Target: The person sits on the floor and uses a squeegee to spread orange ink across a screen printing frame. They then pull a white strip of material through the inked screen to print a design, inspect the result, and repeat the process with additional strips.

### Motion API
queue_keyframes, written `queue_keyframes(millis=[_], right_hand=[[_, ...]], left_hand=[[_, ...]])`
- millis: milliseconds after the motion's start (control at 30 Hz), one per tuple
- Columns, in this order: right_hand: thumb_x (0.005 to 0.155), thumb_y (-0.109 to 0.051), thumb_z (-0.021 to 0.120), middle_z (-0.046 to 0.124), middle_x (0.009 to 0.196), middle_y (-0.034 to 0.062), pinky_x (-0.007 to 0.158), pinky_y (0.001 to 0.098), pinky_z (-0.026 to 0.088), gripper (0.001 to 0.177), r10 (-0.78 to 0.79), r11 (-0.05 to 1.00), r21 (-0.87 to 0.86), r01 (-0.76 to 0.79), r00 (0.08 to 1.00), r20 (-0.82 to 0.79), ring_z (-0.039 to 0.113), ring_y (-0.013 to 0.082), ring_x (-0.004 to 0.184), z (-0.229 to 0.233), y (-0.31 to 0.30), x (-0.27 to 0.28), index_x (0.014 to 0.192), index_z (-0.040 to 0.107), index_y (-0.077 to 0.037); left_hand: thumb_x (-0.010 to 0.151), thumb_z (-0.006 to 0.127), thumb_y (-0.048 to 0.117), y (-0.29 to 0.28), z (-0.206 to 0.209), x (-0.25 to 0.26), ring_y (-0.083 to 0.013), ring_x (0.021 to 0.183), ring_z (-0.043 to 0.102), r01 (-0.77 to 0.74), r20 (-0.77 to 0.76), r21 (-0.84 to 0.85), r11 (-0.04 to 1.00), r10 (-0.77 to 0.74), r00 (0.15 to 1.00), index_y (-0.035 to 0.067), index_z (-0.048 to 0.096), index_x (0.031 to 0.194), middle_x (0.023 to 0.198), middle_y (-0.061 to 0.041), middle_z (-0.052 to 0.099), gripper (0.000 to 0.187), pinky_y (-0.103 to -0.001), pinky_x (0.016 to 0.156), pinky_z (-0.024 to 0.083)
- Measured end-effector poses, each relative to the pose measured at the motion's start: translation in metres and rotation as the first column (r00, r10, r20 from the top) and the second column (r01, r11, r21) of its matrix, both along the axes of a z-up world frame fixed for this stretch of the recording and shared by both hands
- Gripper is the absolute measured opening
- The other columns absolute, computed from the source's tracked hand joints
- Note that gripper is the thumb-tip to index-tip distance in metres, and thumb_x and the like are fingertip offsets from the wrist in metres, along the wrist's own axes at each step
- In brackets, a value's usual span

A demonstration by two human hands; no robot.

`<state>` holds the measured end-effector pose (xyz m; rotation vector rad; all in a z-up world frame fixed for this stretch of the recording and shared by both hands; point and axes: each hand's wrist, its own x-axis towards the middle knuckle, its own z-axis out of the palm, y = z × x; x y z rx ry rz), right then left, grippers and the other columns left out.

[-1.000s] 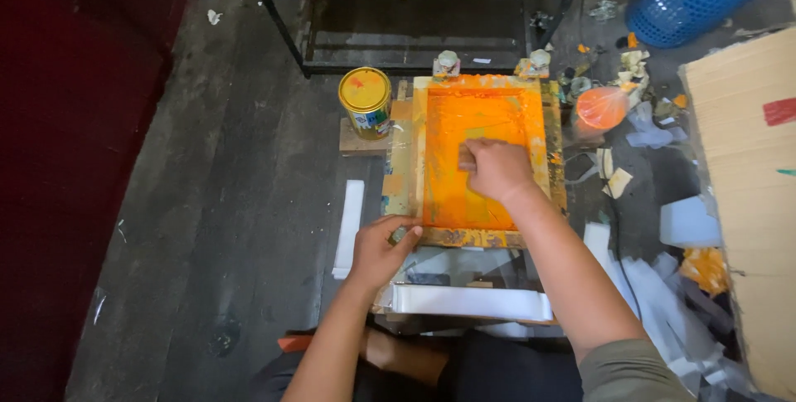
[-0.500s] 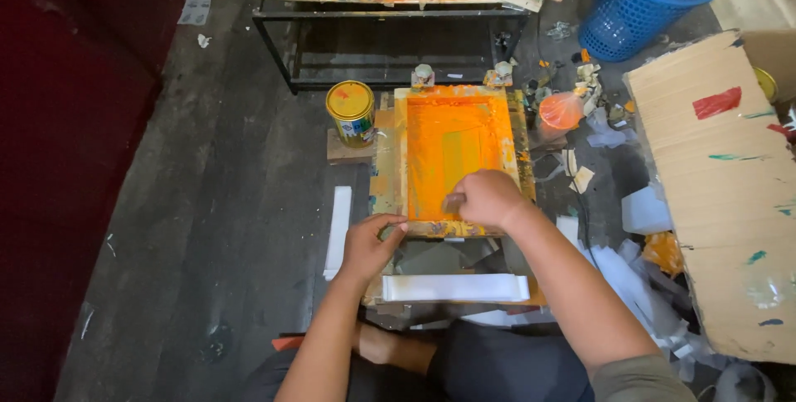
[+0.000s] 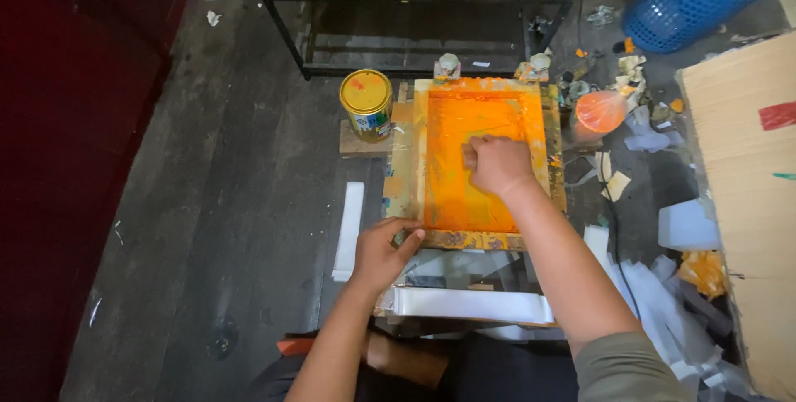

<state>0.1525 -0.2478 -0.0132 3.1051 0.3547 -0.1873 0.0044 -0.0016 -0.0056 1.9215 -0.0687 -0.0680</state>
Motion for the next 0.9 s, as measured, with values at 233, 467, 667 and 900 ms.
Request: queue_keyframes(millis=[233,467,667,900], right_hand=[[0.076,-0.035,0.063,0.046,0.161,0.0130,0.105,0.0646,0.044,0.087,-0.028,0.993,-0.115,0.012,0.990,-0.135,0.045,0.0351,0.145,0.010,0.003,-0.020,0.159,0.041,-0.019],[0.079,-0.028,0.057,0.055,0.120,0.0158,0.092,0.0583,0.050,0.047,0.023,0.998,-0.037,-0.042,0.905,-0.424,0.061,0.0380,0.111,0.073,0.018,-0.076,0.123,0.056,-0.012],[0.077,-0.023,0.062,0.071,0.071,0.0158,0.078,0.0509,0.057,0.024,0.028,0.989,0.150,0.017,0.956,-0.293,0.072,0.0413,0.081,0.085,0.009,-0.091,0.076,0.081,-0.008],[0.092,-0.032,0.056,0.075,0.083,0.0219,0.081,0.0546,0.059,0.033,0.000,0.991,0.136,-0.001,1.000,0.010,0.074,0.0443,0.090,0.070,0.002,-0.066,0.091,0.080,-0.010]], left_hand=[[0.091,0.077,0.023,0.000,0.000,0.000,-0.0332,0.097,0.073,0.015,0.025,-0.004,1.000,-0.015,1.000,0.014,0.083,0.104,0.091,-0.011,0.079,0.016,-0.041,0.089,0.055],[0.093,0.076,0.021,0.002,-0.006,-0.004,-0.0385,0.102,0.071,0.026,0.030,-0.049,0.998,-0.024,0.999,0.013,0.083,0.105,0.095,-0.014,0.079,0.016,-0.045,0.090,0.054],[0.092,0.075,0.020,0.002,-0.005,-0.008,-0.0398,0.106,0.070,0.047,0.037,-0.006,0.999,-0.047,0.998,0.015,0.082,0.105,0.097,-0.013,0.079,0.016,-0.047,0.094,0.054],[0.093,0.073,0.023,0.002,-0.001,-0.005,-0.0399,0.111,0.068,0.064,-0.036,0.028,0.998,-0.063,0.997,0.017,0.081,0.109,0.104,-0.011,0.079,0.019,-0.048,0.097,0.052]])
